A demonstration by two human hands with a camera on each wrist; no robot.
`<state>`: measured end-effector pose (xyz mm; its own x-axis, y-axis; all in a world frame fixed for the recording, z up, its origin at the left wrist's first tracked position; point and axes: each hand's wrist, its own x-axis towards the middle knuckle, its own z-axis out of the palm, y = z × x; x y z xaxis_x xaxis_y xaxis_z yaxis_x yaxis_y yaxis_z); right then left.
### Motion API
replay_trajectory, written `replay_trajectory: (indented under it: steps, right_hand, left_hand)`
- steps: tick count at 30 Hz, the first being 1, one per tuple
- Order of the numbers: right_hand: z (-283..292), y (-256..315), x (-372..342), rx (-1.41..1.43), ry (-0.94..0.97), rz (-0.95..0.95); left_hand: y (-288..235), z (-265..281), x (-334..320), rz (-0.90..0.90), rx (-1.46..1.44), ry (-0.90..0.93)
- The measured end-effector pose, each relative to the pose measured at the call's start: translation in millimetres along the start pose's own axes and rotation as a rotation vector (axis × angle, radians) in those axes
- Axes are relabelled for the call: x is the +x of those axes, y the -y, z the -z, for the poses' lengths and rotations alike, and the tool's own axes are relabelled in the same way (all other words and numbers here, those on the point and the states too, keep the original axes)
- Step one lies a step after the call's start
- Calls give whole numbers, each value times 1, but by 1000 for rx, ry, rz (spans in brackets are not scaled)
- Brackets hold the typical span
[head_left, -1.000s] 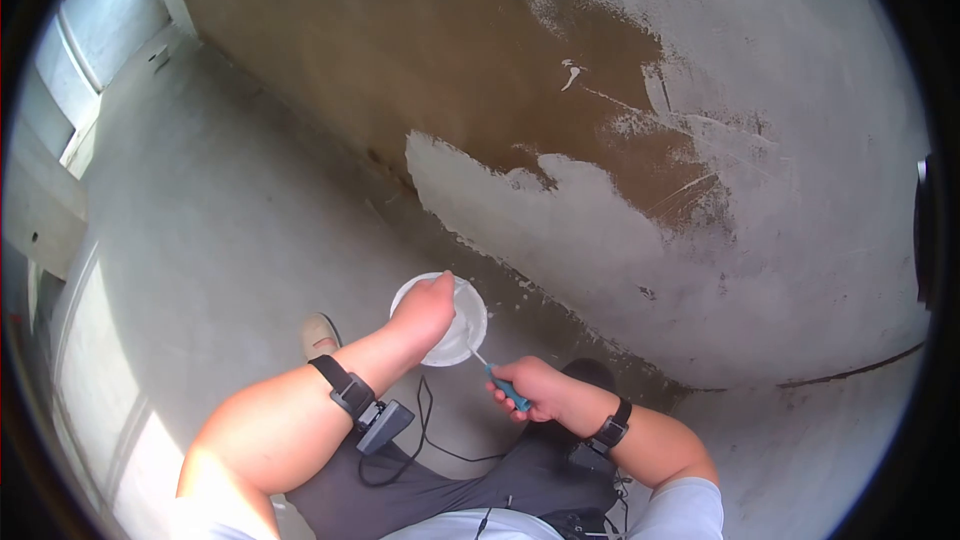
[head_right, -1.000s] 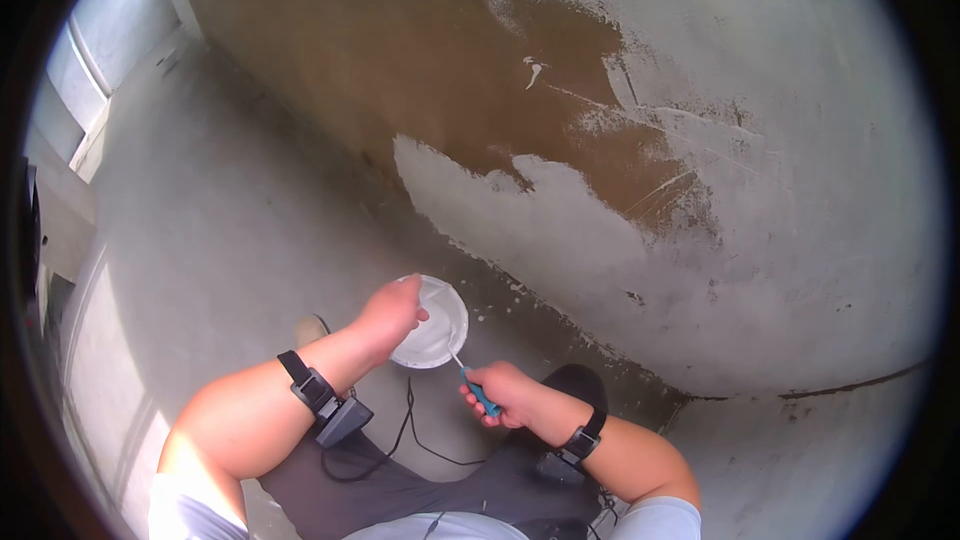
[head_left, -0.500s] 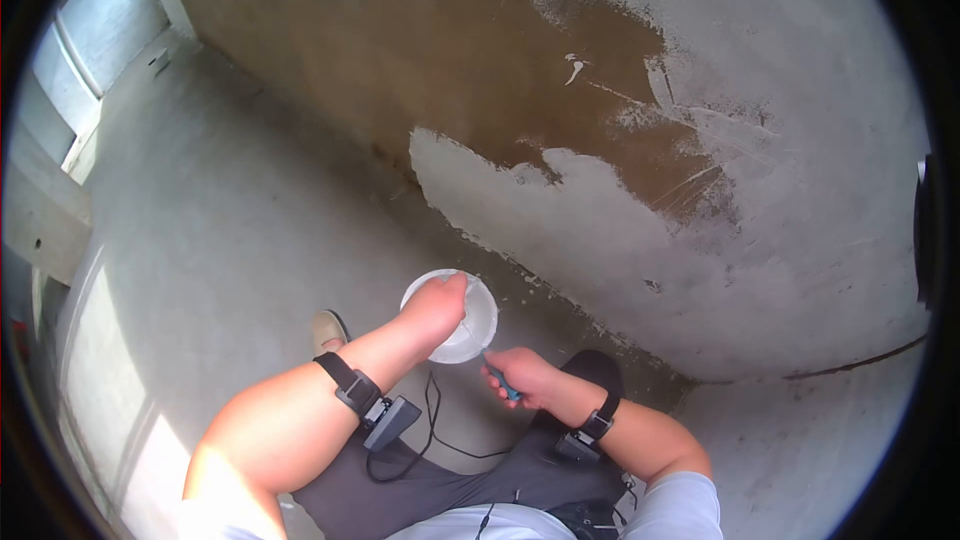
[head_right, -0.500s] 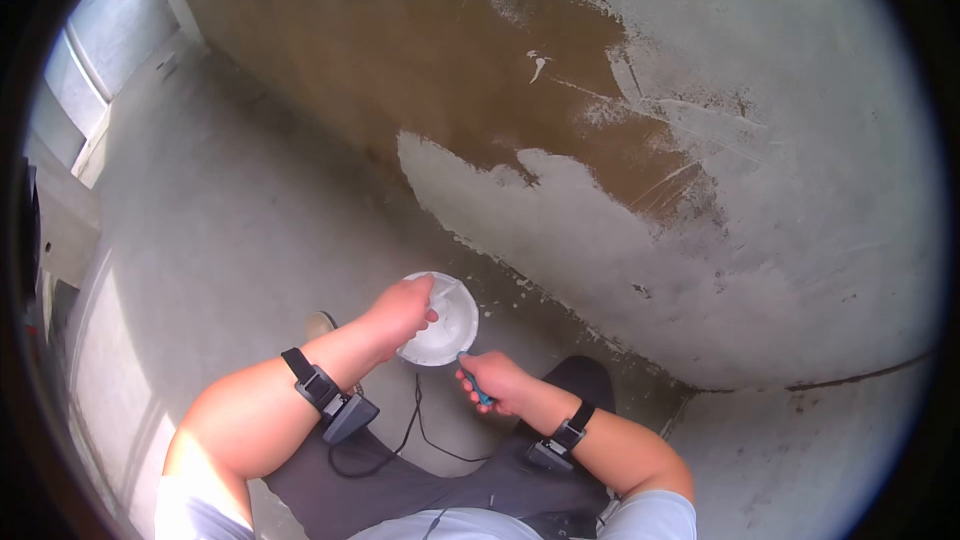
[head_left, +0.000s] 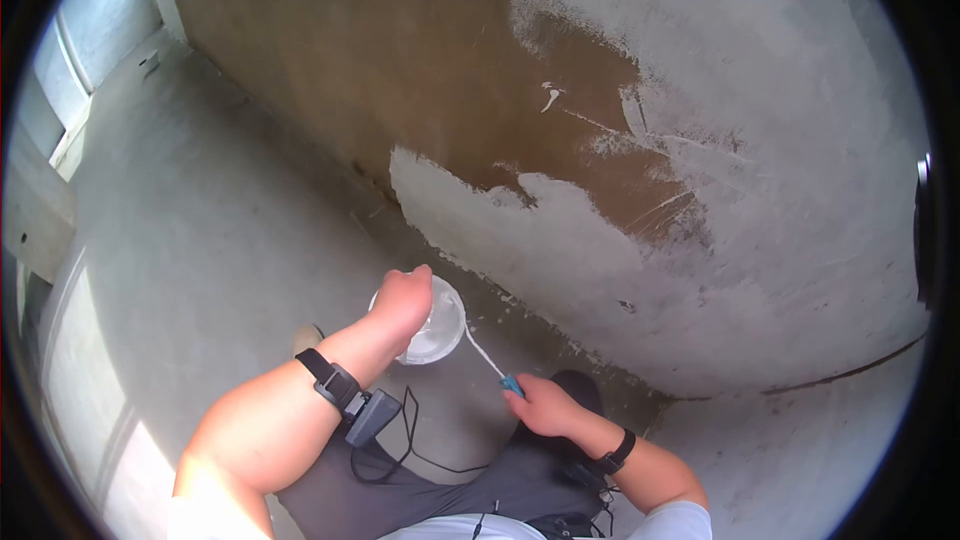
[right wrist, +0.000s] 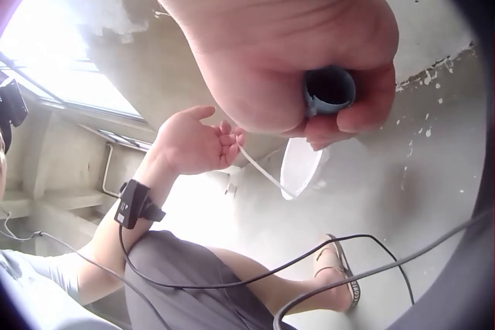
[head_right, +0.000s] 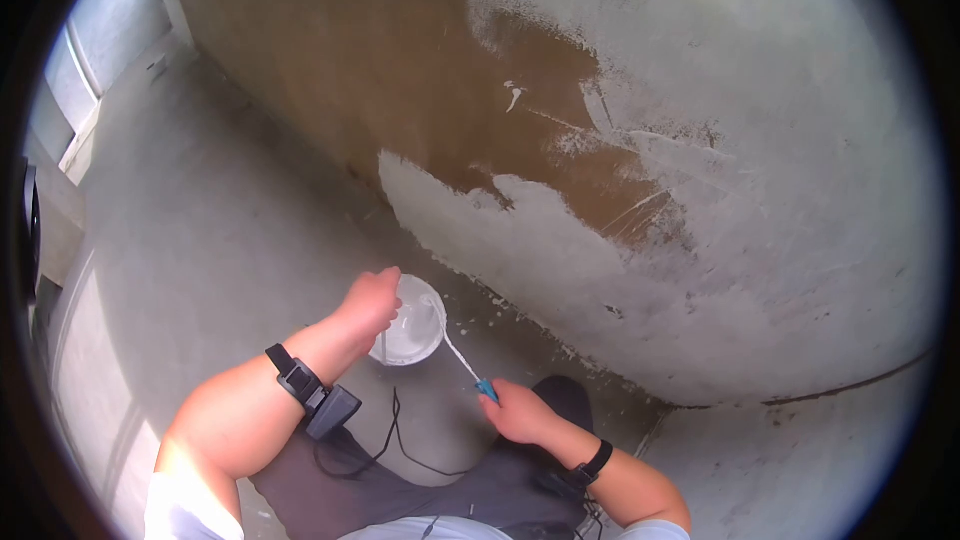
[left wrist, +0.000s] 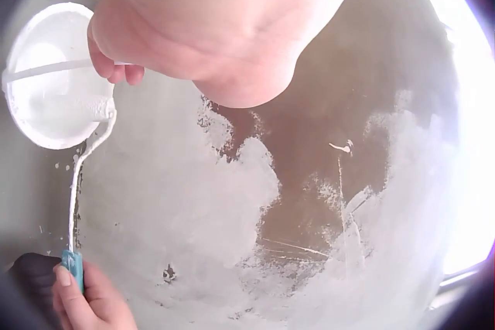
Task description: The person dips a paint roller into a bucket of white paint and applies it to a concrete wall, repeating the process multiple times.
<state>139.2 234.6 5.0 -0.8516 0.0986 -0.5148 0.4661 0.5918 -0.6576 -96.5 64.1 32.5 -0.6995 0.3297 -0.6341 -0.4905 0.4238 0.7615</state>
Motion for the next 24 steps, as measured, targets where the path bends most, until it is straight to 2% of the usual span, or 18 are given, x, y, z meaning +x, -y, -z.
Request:
replay_trajectory:
  steps: [1,5,7,10,16,19,22,24]
  right_hand:
    - [4,2,-6,-83,-83,45]
    - [37,19,-22,-77,-151,24]
    - [52,26,-27,-82,-287,36]
    - [80,30,-30,-82,-371,23]
    - [112,27,-26,-116,-442,21]
    - [115,28,-22,-162,-475,3]
    - [114,25,-11,-240,-518,34]
    - [109,30,-4,24,-456,-110]
  left_hand:
    - [-1,1,2,19,-44,-37]
    - [1,-2,10,34,-98,-103]
    - [2,-4,17,23,-92,-180]
    - [0,-5,19,0,-104,-147]
    - [-7,-8,8,-14,-95,-221]
    - [-19,-2,-8,65,-171,-125]
    - [-19,-3,-11,65,-176,-135]
    - [-11,-5,-6,46,-152,-150]
